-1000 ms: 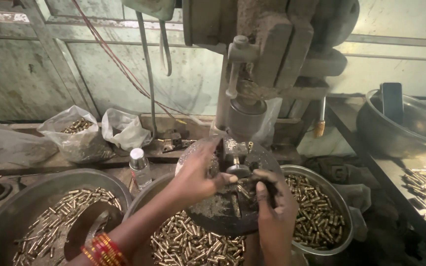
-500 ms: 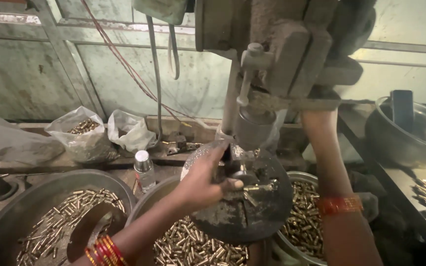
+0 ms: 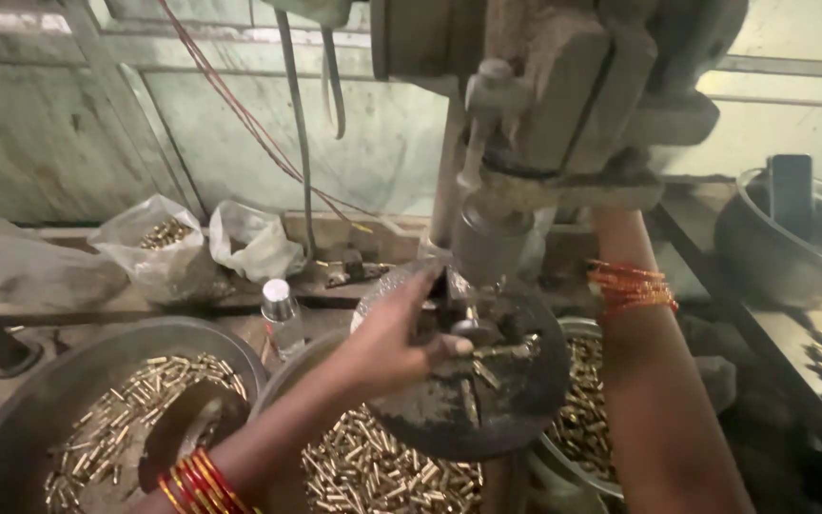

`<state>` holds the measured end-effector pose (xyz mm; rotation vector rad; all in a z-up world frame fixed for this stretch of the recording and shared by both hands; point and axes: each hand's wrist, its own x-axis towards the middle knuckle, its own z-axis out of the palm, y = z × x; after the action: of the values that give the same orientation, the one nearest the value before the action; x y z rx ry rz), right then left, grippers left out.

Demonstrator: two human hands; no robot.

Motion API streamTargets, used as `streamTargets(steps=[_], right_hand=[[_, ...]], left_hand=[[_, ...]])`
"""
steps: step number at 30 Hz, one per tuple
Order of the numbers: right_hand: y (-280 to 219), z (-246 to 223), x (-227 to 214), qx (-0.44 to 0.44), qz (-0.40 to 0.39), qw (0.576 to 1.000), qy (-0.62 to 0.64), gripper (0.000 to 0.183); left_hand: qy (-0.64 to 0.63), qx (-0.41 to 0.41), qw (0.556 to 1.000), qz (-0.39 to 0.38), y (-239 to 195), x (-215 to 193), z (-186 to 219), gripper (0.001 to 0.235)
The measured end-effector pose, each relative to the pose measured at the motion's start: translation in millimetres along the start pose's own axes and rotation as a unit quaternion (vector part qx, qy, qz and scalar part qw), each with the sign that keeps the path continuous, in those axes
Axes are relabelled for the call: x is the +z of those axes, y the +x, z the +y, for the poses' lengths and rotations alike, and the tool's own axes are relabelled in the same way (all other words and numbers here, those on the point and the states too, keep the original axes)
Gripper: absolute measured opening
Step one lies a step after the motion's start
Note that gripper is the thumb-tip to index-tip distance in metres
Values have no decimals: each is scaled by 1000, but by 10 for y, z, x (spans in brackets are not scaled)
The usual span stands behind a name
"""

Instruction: Operating a press machine to process small brass components in a workshop.

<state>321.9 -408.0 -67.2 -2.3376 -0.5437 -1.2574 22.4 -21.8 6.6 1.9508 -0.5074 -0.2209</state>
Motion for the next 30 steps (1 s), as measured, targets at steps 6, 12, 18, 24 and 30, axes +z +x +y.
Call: streamTargets(steps=[6, 12, 18, 24, 30], right_hand=[[-735, -1921, -1327, 188, 2, 970, 153, 17], [-2713, -745, -460, 264, -186, 944, 74, 21], [-3740, -128, 372, 250, -322, 910, -71, 18], [-3420, -501, 147, 500, -216, 806, 231, 30], [-2852, -1068, -494, 467, -81, 824, 311, 17]], left_hand=[[121, 121, 980, 99, -71, 86, -96, 78], [155, 170, 962, 146, -158, 267, 20, 35], [153, 226, 947, 169, -121, 333, 129, 30], [137, 206, 953, 173, -136, 277, 179, 26], [11, 163, 986, 44, -192, 117, 138, 30]])
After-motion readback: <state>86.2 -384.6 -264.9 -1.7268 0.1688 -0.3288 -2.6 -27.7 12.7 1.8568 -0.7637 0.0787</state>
